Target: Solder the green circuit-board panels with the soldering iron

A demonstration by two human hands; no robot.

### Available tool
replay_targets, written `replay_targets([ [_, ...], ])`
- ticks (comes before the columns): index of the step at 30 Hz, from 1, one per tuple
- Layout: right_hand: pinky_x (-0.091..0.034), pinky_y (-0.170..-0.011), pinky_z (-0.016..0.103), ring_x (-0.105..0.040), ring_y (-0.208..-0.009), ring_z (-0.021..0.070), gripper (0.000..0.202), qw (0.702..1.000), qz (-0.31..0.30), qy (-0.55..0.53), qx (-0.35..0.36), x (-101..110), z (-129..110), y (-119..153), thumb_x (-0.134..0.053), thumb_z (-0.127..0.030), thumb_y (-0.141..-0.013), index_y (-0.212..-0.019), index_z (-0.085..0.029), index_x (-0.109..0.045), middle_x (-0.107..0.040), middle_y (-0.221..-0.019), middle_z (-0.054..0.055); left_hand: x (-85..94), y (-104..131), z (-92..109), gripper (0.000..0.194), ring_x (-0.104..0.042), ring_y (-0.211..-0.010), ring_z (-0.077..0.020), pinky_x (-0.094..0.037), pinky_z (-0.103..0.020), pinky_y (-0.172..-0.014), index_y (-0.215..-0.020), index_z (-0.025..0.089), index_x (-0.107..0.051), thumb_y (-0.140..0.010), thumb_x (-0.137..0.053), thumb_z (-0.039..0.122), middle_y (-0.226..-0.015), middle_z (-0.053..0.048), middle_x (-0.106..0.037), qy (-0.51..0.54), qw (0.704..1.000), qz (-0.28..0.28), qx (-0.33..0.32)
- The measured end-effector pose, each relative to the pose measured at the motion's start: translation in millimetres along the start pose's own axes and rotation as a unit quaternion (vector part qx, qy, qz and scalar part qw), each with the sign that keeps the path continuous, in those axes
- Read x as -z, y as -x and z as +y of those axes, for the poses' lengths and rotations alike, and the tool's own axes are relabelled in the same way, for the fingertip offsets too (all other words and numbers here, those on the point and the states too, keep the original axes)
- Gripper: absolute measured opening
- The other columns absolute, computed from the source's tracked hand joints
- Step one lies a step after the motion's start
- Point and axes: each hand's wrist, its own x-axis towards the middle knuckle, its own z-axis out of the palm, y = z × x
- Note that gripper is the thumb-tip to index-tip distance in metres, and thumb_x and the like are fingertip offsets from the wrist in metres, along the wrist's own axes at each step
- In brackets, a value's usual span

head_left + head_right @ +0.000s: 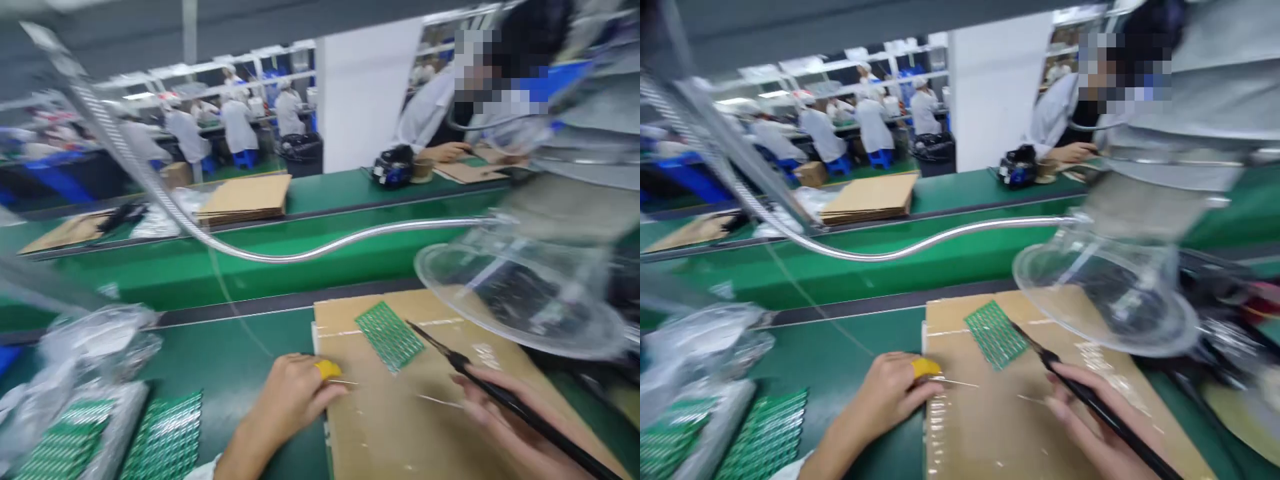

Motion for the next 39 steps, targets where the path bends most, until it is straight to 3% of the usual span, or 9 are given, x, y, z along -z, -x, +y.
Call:
replay_targets([
  [3, -0.067, -0.072, 0.031, -0.077, -0.080, 0.0248, 0.025, 0.999, 0.008, 0.023, -0.031, 1, -14, 8, -0.077, -0.036, -0.088, -0.112, -0.031, -0.074, -0.077, -0.093, 0.005, -17.1, -13, 17, 0.039, -0.059, -0.049, -0.0106, -0.043, -0.023, -0.048, -0.074, 0.023, -0.057, -0.101, -0.054, 0.051, -0.057, 0.006, -0.060, 0.054, 0.998, 0.019, 0.024],
  [7, -0.063, -0.080, 0.033, -0.075, -0.082, 0.0217, 0.026, 0.999, -0.031, -0.027, -0.012, -14, -22, -4, -0.075, -0.032, -0.090, -0.116, -0.030, -0.072, -0.075, -0.086, 0.001, -54.7, -28, 51, 0.036, -0.061, -0.046, -0.0122, -0.042, -0.024, -0.044, -0.078, 0.024, -0.059, -0.102, -0.050, 0.048, -0.059, 0.004, -0.065, 0.106, 0.991, 0.074, 0.028],
  [10, -0.061, -0.084, 0.036, -0.073, -0.086, 0.0224, 0.032, 0.998, -0.015, -0.046, -0.033, -19, -18, -8, -0.077, -0.032, -0.089, -0.121, -0.030, -0.070, -0.074, -0.086, 0.001, -69.0, -29, 57, 0.039, -0.061, -0.047, -0.0134, -0.043, -0.025, -0.045, -0.075, 0.024, -0.060, -0.104, -0.046, 0.046, -0.059, 0.003, -0.065, 0.115, 0.991, 0.068, 0.025],
  [14, -0.059, -0.078, 0.036, -0.071, -0.077, 0.0224, 0.038, 0.985, 0.095, -0.086, -0.115, -15, -5, -13, -0.080, -0.041, -0.087, -0.119, -0.025, -0.070, -0.075, -0.085, 0.002, -61.9, -23, 31, 0.034, -0.054, -0.045, -0.0118, -0.040, -0.025, -0.045, -0.074, 0.024, -0.062, -0.101, -0.054, 0.044, -0.054, 0.005, -0.058, 0.073, 0.992, 0.086, 0.058],
  [18, -0.054, -0.068, 0.035, -0.060, -0.055, 0.0205, 0.044, 0.960, 0.194, -0.128, -0.158, -7, 9, -23, -0.067, -0.063, -0.092, -0.102, -0.021, -0.071, -0.058, -0.050, -0.003, -53.9, -24, 13, 0.044, -0.049, -0.051, -0.0137, -0.040, -0.029, -0.052, -0.061, 0.023, -0.044, -0.099, -0.054, 0.040, -0.055, 0.004, -0.051, -0.008, 0.992, 0.099, 0.078],
  [24, -0.050, -0.067, 0.033, -0.061, -0.063, 0.0206, 0.052, 0.961, 0.201, -0.109, -0.155, -10, 17, -23, -0.059, -0.072, -0.093, -0.096, -0.021, -0.070, -0.064, -0.063, 0.001, -59.4, -24, 19, 0.017, -0.061, -0.071, -0.0153, -0.049, -0.033, -0.077, -0.085, 0.020, -0.061, -0.100, -0.057, 0.027, -0.080, 0.000, -0.069, 0.011, 0.994, 0.100, 0.039],
  [31, -0.049, -0.055, 0.028, -0.059, -0.053, 0.0172, 0.040, 0.961, 0.232, -0.076, -0.129, -23, 19, -22, -0.074, -0.061, -0.088, -0.085, -0.023, -0.062, -0.058, -0.056, -0.004, -63.7, -28, 29, 0.010, -0.062, -0.075, -0.0160, -0.048, -0.031, -0.073, -0.088, 0.018, -0.065, -0.097, -0.061, 0.018, -0.080, -0.001, -0.069, 0.009, 0.994, 0.112, 0.005],
  [34, -0.055, -0.057, 0.029, -0.066, -0.060, 0.0193, 0.037, 0.969, 0.216, -0.061, -0.102, -24, 12, -20, -0.077, -0.056, -0.086, -0.096, -0.023, -0.065, -0.068, -0.070, 0.000, -61.4, -29, 27, 0.014, -0.063, -0.075, -0.0156, -0.048, -0.031, -0.073, -0.082, 0.019, -0.064, -0.096, -0.062, 0.018, -0.080, -0.001, -0.068, 0.015, 0.994, 0.107, 0.004],
  [39, -0.058, -0.058, 0.030, -0.068, -0.060, 0.0189, 0.028, 0.972, 0.207, -0.036, -0.102, -24, 8, -7, -0.072, -0.050, -0.091, -0.091, -0.022, -0.069, -0.072, -0.077, 0.003, -57.4, -29, 21, 0.008, -0.065, -0.076, -0.0162, -0.048, -0.032, -0.076, -0.098, 0.020, -0.068, -0.097, -0.061, 0.020, -0.081, 0.000, -0.070, 0.027, 0.995, 0.086, -0.033],
])
